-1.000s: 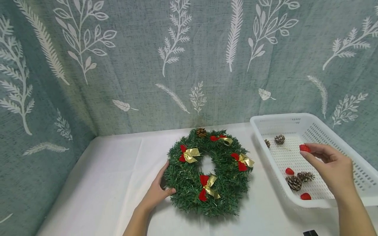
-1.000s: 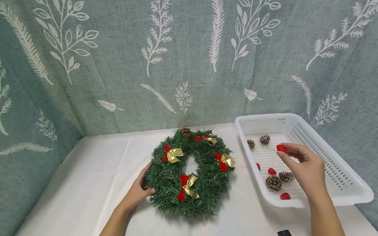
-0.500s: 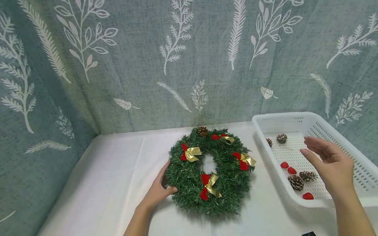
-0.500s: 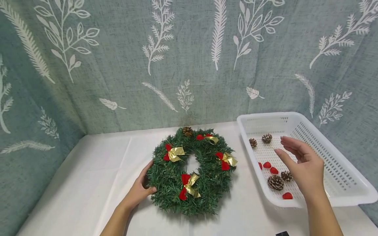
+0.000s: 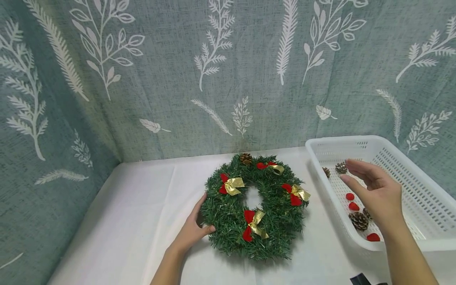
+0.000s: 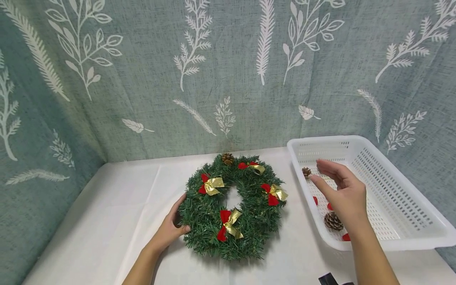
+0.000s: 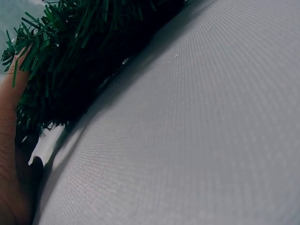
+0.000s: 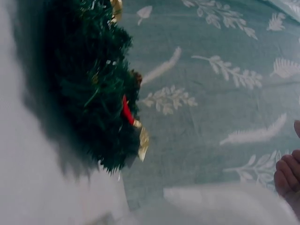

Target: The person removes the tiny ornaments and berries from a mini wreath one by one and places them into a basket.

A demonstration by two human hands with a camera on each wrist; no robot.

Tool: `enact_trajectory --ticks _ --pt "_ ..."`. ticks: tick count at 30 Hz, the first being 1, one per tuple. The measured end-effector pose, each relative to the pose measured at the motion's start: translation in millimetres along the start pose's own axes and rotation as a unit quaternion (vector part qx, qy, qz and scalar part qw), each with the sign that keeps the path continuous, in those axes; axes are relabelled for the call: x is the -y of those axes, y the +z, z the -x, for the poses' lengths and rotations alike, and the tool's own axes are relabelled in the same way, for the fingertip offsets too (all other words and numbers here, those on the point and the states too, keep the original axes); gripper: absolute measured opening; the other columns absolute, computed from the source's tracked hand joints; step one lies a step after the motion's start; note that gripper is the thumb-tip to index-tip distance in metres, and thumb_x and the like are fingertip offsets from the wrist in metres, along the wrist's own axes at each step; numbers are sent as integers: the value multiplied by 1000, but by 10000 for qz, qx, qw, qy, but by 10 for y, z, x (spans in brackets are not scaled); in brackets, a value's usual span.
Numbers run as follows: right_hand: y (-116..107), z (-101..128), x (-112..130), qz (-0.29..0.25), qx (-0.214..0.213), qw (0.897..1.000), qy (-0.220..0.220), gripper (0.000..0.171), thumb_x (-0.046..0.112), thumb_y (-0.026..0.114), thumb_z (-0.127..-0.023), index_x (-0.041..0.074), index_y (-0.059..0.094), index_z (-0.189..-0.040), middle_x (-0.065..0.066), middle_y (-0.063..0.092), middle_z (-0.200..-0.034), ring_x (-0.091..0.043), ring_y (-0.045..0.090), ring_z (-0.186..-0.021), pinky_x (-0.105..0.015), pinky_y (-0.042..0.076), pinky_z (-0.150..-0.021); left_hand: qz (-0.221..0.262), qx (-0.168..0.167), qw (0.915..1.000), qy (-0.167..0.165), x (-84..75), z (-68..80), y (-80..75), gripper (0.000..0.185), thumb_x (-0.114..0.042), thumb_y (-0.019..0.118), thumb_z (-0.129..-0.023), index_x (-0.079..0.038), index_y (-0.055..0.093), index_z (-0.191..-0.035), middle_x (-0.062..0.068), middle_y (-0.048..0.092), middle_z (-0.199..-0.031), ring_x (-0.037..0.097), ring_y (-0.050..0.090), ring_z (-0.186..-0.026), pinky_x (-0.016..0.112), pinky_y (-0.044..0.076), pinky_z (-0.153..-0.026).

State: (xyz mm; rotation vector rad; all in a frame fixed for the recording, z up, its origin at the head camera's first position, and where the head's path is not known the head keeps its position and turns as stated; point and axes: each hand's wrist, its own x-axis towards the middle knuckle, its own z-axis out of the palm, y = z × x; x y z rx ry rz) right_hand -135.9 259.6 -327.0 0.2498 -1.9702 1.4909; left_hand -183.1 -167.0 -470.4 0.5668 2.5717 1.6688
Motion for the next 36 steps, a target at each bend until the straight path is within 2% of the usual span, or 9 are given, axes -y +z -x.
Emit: enact_trajectory --ticks 3,7,10,16,19,24,29,34,36 --pt "61 -31 46 203 24 9998 -57 41 -16 69 -76 -10 61 -116 8 68 -108 -6 62 -100 -10 45 -91 50 27 10000 -55 -17 0 6 104 -66 69 -70 -31 15 -153 6 13 -159 41 10 -143 69 14 -106" --pt "137 -84 94 -415 177 9986 -287 41 -19 67 -75 -12 60 -115 5 68 -107 -7 63 -100 -12 46 -91 62 58 9999 -87 -20 -6 4 104 -65 69 -70 -32 15 -152 6 12 -159 41 10 -143 69 14 -107" --pt "199 -132 136 -501 285 9976 -380 39 -18 67 -77 -11 61 -115 6 68 -108 -7 62 -100 -12 46 -89 60 45 10000 -61 -16 -15 4 105 -66 69 -70 -32 15 -152 6 13 -159 42 10 -142 69 13 -106" --pt "351 -201 206 292 338 9985 -303 38 -6 71 -80 2 65 -117 3 67 -112 -4 60 -103 -10 48 -79 88 80 9999 -33 7 -12 24 104 -65 69 -71 -30 14 -153 6 12 -159 42 10 -142 69 14 -106" --pt "448 -243 210 395 391 9978 -366 38 -2 72 -81 4 64 -118 1 66 -115 -3 59 -104 -10 48 -83 65 51 10000 -22 14 -9 20 104 -65 69 -71 -30 15 -153 7 13 -159 42 11 -142 69 14 -106" --pt "645 -326 211 106 445 9984 -342 36 -1 71 -82 -1 63 -117 1 66 -114 -4 60 -104 -15 45 -92 15 9 10000 -34 12 -1 1 103 -65 68 -71 -32 15 -152 6 13 -159 42 11 -142 70 14 -106" --pt "817 -402 198 -35 627 9978 -210 36 4 71 -84 -2 62 -118 3 65 -113 -5 60 -104 -15 45 -93 -22 18 10000 -53 7 3 -9 104 -67 68 -70 -32 15 -152 6 13 -159 43 10 -142 71 14 -105" --pt "950 -478 190 21 748 9972 -46 36 9 71 -85 -2 61 -118 -7 63 -117 -1 58 -105 -17 46 -94 35 27 10000 6 16 -17 -2 103 -66 69 -70 -34 16 -152 6 14 -159 42 11 -142 70 14 -106" --pt "1002 -502 177 78 821 9966 28 38 12 71 -86 -1 61 -119 -13 62 -119 -4 58 -107 -21 46 -96 67 31 10000 24 20 -16 2 103 -65 69 -70 -34 16 -152 6 14 -159 42 11 -142 69 14 -106"
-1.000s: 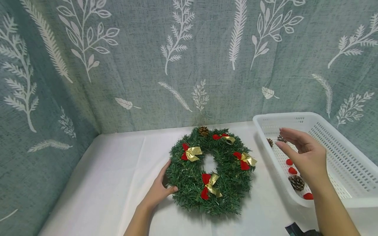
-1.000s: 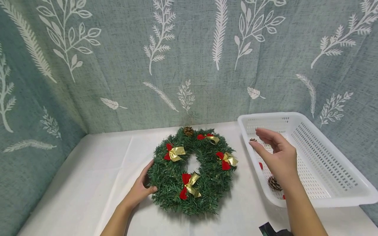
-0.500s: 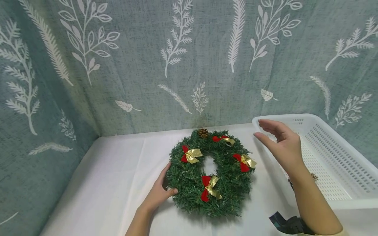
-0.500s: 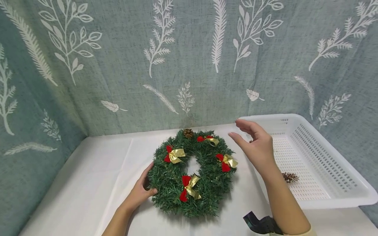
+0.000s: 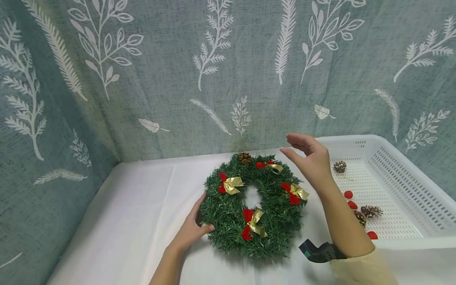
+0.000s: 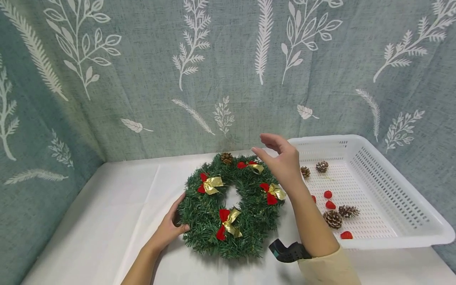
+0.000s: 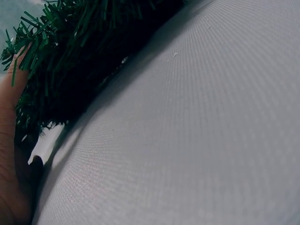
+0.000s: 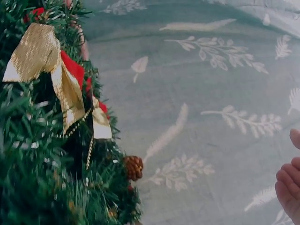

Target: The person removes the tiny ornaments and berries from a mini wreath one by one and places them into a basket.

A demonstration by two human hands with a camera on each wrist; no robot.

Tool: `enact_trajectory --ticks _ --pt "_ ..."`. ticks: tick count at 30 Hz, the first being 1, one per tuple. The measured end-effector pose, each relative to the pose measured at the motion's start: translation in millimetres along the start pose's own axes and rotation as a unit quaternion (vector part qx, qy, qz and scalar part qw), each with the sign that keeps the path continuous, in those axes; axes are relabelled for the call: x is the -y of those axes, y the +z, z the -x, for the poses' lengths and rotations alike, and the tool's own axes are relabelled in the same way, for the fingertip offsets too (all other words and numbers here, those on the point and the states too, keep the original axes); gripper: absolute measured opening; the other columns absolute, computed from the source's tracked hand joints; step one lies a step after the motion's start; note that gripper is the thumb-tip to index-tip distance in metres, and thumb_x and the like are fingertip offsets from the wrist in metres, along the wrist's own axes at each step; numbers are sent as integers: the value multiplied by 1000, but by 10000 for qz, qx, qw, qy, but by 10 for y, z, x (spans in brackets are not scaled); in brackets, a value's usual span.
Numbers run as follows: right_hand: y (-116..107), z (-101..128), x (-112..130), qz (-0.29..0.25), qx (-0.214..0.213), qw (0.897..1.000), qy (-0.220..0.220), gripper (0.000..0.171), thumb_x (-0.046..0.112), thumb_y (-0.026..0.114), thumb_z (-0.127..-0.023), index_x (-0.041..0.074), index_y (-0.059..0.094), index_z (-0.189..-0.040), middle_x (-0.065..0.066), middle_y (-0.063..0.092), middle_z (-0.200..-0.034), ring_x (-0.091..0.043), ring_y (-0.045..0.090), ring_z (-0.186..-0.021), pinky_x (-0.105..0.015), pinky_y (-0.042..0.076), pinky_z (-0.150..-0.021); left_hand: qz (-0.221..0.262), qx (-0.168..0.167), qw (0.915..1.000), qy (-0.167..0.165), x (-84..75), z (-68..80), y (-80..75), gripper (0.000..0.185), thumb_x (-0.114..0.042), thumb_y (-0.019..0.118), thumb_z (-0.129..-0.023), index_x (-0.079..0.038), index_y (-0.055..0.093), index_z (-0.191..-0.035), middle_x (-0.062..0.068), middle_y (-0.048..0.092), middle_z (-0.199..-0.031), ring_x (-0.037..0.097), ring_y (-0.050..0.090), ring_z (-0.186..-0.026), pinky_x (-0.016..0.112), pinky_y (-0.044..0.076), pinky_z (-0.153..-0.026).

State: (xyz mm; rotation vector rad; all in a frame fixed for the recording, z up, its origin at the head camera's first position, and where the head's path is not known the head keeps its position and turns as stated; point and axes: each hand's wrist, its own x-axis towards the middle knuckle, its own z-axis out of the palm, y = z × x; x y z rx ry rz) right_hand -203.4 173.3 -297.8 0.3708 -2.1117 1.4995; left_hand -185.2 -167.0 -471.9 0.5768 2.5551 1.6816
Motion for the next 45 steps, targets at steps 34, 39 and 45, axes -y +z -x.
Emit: enact_trajectory --ticks 34,39,45 --pt "579 -316 -565 157 1031 9863 1279 46 28 69 -88 6 58 -126 -15 59 -126 -30 55 -117 -45 47 -97 161 49 9998 -81 2 15 -4 104 -65 69 -71 -31 15 -152 7 13 -159 42 11 -142 68 14 -107" --pt "668 -294 -670 183 1028 9852 1357 43 25 69 -88 5 58 -125 -16 60 -125 -30 56 -116 -45 48 -95 172 77 9997 -127 -17 22 -6 104 -65 70 -70 -32 15 -152 6 12 -159 41 10 -143 68 14 -107" --pt "792 -305 -795 263 1050 9828 1496 41 22 68 -89 3 59 -124 -18 60 -124 -31 56 -114 -44 47 -97 132 58 9998 -160 -40 15 -23 104 -65 70 -69 -34 15 -152 4 12 -159 40 9 -143 68 13 -107"
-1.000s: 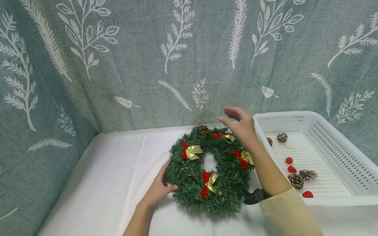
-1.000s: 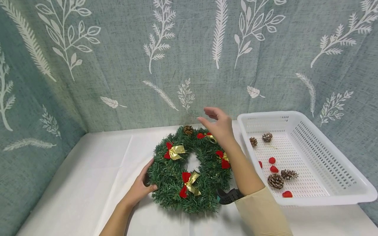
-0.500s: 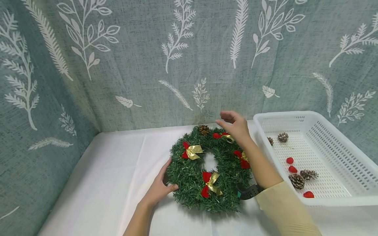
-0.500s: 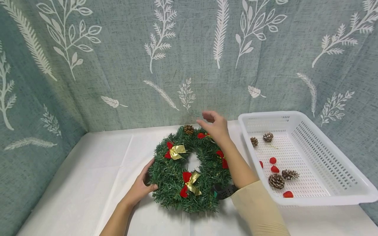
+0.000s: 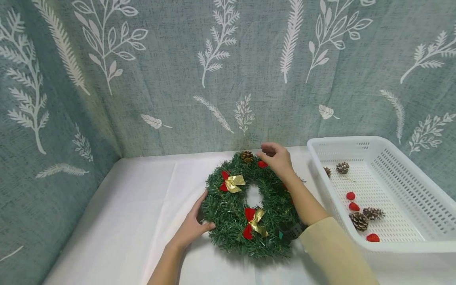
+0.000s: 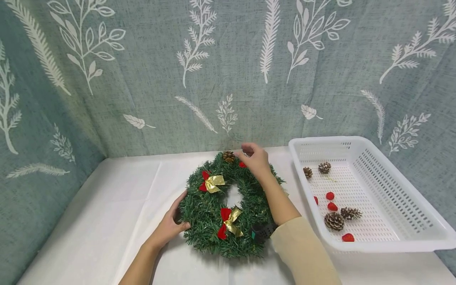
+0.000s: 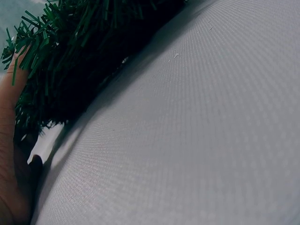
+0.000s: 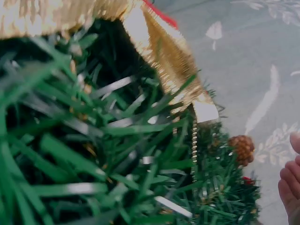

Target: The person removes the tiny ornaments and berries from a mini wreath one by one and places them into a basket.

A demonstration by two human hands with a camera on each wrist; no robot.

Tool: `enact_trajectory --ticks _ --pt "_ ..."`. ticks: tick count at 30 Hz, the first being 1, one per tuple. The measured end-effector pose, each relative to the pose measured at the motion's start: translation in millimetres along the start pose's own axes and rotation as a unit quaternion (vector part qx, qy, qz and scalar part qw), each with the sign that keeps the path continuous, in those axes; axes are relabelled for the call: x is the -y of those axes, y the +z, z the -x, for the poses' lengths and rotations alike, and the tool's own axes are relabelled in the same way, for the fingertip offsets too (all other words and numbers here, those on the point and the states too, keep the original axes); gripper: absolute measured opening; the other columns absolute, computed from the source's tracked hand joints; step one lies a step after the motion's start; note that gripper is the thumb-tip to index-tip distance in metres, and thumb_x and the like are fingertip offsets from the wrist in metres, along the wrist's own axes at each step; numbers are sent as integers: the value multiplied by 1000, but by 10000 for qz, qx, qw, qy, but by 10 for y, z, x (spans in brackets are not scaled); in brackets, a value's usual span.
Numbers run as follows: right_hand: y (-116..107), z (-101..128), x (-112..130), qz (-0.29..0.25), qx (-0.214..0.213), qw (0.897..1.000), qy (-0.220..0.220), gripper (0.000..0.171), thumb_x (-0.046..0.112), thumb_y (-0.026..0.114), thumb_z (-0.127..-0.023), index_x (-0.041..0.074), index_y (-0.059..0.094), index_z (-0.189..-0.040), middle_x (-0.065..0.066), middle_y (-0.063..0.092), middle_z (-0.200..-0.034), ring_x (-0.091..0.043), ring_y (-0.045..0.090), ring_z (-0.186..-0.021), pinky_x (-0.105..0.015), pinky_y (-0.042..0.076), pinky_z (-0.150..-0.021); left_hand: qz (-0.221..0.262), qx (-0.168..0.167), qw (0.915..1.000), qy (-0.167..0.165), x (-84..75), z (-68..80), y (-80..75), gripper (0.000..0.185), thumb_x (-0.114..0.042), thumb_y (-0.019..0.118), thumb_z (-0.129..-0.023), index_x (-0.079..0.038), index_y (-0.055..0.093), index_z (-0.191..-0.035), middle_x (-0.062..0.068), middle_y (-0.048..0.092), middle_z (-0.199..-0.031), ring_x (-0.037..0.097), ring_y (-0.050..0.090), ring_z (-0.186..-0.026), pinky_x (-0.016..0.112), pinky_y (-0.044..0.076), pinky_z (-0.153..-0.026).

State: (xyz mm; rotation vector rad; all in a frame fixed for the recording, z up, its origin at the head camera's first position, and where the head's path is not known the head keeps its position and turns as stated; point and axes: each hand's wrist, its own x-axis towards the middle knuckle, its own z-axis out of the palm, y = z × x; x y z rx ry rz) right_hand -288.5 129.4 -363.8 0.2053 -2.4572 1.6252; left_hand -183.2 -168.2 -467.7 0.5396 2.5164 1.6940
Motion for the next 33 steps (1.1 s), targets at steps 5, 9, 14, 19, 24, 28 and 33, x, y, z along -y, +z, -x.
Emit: enact_trajectory --ticks 5,9,14,19,24,28,33 --pt "58 -50 -93 238 166 9991 307 44 24 68 -89 4 57 -127 -17 58 -127 -31 55 -116 -44 46 -97 68 50 10000 -23 -11 0 -4 104 -64 71 -70 -35 15 -152 4 11 -159 40 8 -143 68 12 -108" --pt "82 -60 -136 440 269 9982 314 45 24 68 -89 2 56 -127 -17 58 -127 -32 55 -116 -44 47 -96 80 65 9999 -17 -13 3 -1 104 -64 70 -70 -35 14 -152 4 11 -159 40 9 -143 68 13 -108" --pt "104 -56 -173 614 349 9972 245 47 22 68 -89 0 55 -128 -19 58 -126 -33 56 -115 -45 48 -95 28 28 10000 -20 -6 1 -2 104 -65 70 -69 -35 15 -152 4 11 -159 41 9 -143 69 13 -107" --pt "107 -54 -250 776 441 9952 402 49 21 67 -89 -1 53 -130 -21 57 -128 -34 55 -116 -46 48 -94 32 38 10000 -53 -4 3 -4 103 -64 70 -70 -36 14 -152 4 11 -159 41 8 -143 69 12 -107" --pt "113 -59 -348 919 518 9928 567 48 23 68 -89 -1 54 -128 -20 57 -128 -34 54 -117 -45 47 -95 57 44 9999 -71 3 4 1 103 -64 70 -70 -36 14 -152 4 11 -159 41 9 -143 68 14 -107" --pt "116 -47 -398 882 584 9918 723 45 21 68 -89 0 55 -126 -20 58 -126 -33 55 -116 -45 48 -94 41 30 10000 -63 -1 5 5 103 -65 70 -70 -35 14 -152 5 11 -159 41 10 -143 68 14 -107" --pt "116 -66 -438 884 588 9912 792 42 19 68 -88 0 58 -123 -19 61 -120 -32 57 -111 -43 49 -91 18 14 10000 -46 -5 3 10 103 -66 69 -69 -36 15 -152 4 11 -159 41 10 -143 68 14 -107"
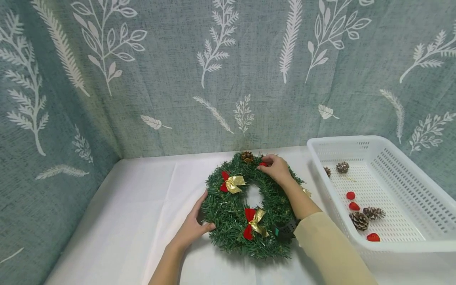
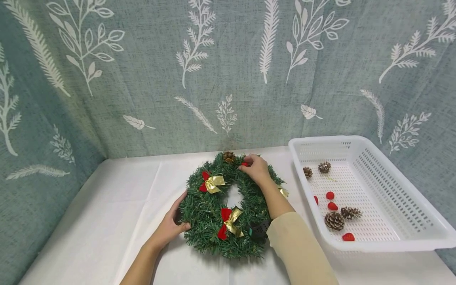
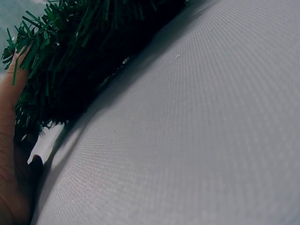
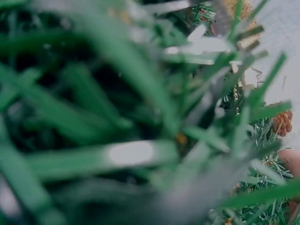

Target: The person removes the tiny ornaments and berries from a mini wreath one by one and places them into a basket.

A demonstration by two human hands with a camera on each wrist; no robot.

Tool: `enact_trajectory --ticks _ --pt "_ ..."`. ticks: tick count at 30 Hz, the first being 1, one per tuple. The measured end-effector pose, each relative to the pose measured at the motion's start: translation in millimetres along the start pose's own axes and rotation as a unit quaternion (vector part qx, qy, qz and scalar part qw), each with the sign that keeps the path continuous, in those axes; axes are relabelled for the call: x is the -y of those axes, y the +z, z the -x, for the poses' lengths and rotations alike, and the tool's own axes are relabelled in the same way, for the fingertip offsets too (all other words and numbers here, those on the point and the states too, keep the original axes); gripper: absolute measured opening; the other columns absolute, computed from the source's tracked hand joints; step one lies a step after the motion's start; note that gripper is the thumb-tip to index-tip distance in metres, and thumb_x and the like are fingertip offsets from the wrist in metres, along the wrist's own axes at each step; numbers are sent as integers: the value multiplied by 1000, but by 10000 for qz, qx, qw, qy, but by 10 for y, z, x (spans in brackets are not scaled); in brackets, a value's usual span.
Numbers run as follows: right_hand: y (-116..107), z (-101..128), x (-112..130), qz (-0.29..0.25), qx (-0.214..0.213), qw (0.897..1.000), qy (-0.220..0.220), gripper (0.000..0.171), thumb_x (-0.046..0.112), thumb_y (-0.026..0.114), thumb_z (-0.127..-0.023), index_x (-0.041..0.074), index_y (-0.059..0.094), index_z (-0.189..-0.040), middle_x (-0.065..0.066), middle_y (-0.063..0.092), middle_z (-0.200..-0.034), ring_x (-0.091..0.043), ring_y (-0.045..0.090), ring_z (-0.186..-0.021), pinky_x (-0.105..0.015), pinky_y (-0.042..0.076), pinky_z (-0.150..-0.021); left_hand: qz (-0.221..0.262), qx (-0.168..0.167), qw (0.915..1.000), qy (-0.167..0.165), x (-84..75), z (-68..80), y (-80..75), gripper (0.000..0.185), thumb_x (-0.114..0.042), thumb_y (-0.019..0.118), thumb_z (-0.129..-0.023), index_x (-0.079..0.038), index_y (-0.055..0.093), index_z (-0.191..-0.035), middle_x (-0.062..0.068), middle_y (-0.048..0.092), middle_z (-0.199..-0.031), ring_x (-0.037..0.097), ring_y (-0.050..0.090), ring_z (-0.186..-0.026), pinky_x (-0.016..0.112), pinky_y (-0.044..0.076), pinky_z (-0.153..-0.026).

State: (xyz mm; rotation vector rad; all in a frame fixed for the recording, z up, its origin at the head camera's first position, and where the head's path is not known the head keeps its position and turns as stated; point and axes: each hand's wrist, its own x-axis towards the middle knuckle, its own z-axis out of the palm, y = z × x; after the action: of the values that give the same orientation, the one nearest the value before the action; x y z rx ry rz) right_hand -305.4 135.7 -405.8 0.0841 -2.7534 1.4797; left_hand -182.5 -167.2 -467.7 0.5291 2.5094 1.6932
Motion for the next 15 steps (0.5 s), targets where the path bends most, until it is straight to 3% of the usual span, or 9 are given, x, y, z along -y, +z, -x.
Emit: enact_trajectory --ticks 15 --pt "26 27 2 -88 -161 9998 -13 36 13 70 -87 0 62 -119 -19 63 -118 -32 59 -108 -43 50 -90 28 9 10000 -36 9 -16 -2 103 -64 70 -70 -35 15 -152 4 11 -159 41 10 -143 68 14 -107"
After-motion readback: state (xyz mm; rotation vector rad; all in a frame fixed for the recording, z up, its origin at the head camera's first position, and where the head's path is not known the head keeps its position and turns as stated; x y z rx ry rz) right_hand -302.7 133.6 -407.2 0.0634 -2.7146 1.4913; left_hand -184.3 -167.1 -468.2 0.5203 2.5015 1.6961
